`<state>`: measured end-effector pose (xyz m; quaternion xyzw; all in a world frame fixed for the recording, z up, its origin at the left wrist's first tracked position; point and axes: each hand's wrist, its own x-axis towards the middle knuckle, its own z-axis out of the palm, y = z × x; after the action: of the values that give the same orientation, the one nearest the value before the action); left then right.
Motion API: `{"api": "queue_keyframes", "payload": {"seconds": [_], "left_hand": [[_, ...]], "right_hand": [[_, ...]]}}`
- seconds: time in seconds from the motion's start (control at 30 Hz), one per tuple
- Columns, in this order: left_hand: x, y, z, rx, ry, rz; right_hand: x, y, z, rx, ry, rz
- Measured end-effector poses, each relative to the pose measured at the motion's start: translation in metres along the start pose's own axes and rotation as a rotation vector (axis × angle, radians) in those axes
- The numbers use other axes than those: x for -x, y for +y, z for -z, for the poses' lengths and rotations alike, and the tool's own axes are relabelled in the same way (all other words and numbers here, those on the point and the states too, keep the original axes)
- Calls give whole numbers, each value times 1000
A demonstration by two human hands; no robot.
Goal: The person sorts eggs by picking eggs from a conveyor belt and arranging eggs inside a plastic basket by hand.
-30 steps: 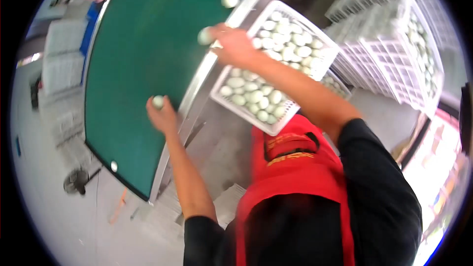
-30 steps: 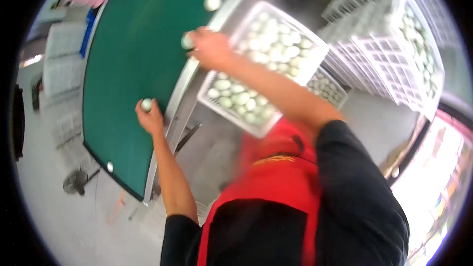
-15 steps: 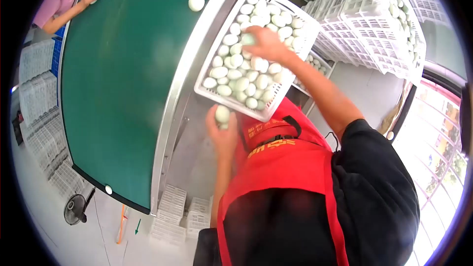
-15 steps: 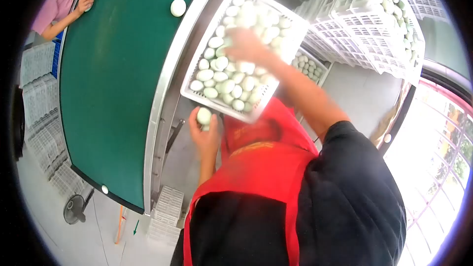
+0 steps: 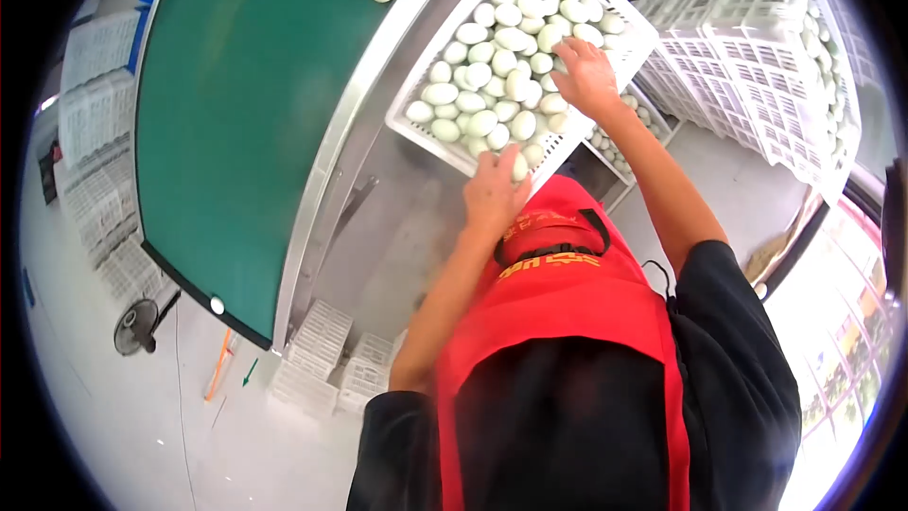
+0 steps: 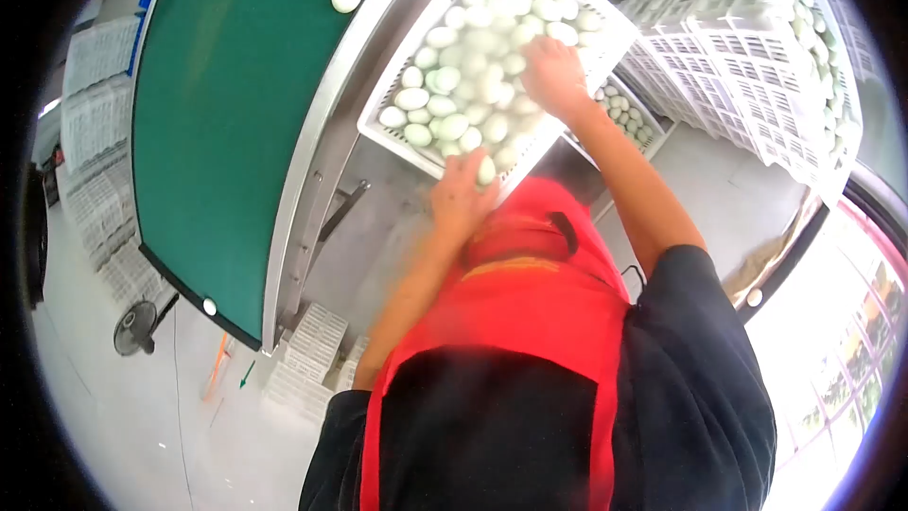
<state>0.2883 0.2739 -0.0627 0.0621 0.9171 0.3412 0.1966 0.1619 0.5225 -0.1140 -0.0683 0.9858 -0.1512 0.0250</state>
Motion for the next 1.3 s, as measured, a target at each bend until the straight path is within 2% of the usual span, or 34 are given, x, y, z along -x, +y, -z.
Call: {"api": "queue_keyframes", "payload": {"seconds": [0.07,0.13,0.17,0.2,0.27,0.37,0.4,0.47,0.5,0.53,0.57,0.6,0.67,0.73,0.77,0.87,0.9,1.0,1.13,1.17,1.27,1.3], "left_hand": [[3,8,-11,-51,-16,41],[0,14,-16,-96,6,58],[-1,13,-18,-38,87,49],[-2,12,-19,-11,133,42],[-7,13,-22,41,221,18],[-15,4,-25,66,325,-40],[-20,-3,-27,76,362,-75],[-34,-13,-14,133,242,-49],[-45,-17,-4,186,163,-40],[-56,-18,11,240,85,-32],[-64,-17,28,251,-18,96],[-76,-35,32,191,-44,71],[-95,-77,33,193,-20,-23],[-110,-100,37,42,-13,-128],[-112,-103,38,-34,-8,-178],[-108,-102,39,-20,41,-218],[-102,-102,41,11,30,-233],[-92,-101,49,56,6,-239],[-94,-89,64,12,-57,-156],[-96,-90,66,4,-85,-148],[-91,-101,57,-142,81,-407],[-88,-102,53,-58,112,-354]], "right_hand": [[20,-2,2,-375,-137,-69],[39,-13,15,-512,-327,-45],[46,-19,22,-578,-425,-29],[52,-29,14,-693,-514,-114],[71,-49,-16,-1249,-587,-351],[63,-71,-47,-1095,-323,-53],[61,-74,-52,-1198,-399,-161],[48,-83,-25,-1393,-552,-389],[43,-81,-20,-1418,-556,-433],[37,-78,-21,-1363,-524,-438],[31,-75,-23,-1306,-495,-444],[27,-71,-25,-1247,-469,-449],[25,-51,-30,-1037,-422,-295],[32,-36,-45,-824,-439,-183],[37,-43,-22,-817,-472,-157],[56,-60,-25,-674,-505,41],[60,-63,-24,-588,-635,37],[73,-69,-35,-497,-523,191],[75,-78,-40,-502,-646,225],[72,-83,-42,-515,-610,202],[65,-106,-45,-546,-529,95],[59,-114,-46,-542,-512,35]]}}
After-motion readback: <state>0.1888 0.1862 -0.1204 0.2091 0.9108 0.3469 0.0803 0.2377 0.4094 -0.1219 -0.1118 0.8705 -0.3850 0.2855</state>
